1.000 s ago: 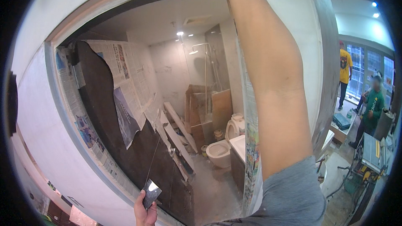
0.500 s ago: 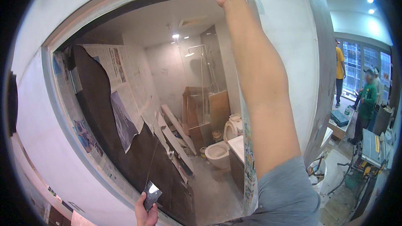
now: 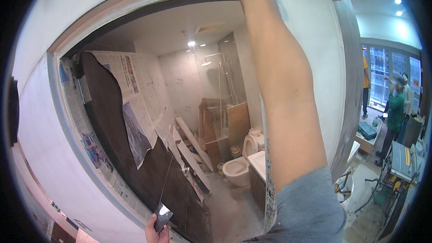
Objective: The person applies plaster to a wall surface using a trowel and a hawk. They repeatedly scoop plaster from the hawk and spread it onto the wall, smoothing the surface. The person works on a vertical wall section in a room under renovation, occasionally moving to different spots to continue the application.
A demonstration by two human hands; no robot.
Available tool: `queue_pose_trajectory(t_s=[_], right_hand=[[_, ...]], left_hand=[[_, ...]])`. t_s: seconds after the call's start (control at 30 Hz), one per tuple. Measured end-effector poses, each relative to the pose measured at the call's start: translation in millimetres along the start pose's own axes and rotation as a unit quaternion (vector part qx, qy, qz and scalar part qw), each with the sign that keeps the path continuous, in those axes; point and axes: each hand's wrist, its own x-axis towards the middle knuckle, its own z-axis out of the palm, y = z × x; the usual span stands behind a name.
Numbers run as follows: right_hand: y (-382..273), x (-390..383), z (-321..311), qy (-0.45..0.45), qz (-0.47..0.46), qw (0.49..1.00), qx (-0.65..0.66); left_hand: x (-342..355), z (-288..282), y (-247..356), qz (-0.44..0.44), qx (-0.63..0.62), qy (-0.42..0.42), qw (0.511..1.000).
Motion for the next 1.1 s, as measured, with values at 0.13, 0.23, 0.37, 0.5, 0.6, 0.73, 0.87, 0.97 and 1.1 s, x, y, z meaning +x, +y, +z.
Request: queue_pose_trajectory(t_s=[0.13,0.23,0.37,0.5,0.6,0.73,0.87,0.97,1.1], right_hand=[[-6,14,9,0.006,0.014,1.0,0.006],[-20,31,7,0.029,0.078,0.996,0.013],[-25,36,6,0.035,0.118,0.991,0.043],[-39,56,-4,0.0,0.079,0.996,0.048],[-44,58,-16,-0.008,0.083,0.995,0.059],[-46,50,-41,-0.019,0.033,0.994,0.107],[-9,32,-54,-0.118,0.007,0.992,0.047],[18,6,-32,-0.083,0.011,0.995,0.055],[26,-23,-8,-0.057,-0.004,0.998,0.033]], left_hand=[[2,-3,-2,-0.003,-0.003,0.0,1.0],[1,-1,-2,-0.009,0.003,0.001,1.0],[1,-14,0,-0.014,0.024,0.014,1.0],[-1,-5,1,-0.009,0.022,0.015,1.0],[-3,2,2,-0.006,0.02,0.025,0.999],[6,-8,1,-0.009,0.032,0.008,0.999],[11,-5,-4,-0.023,0.036,0.0,0.999],[10,-3,-5,-0.029,0.043,0.003,0.999],[5,0,-6,-0.034,0.026,0.001,0.999]])
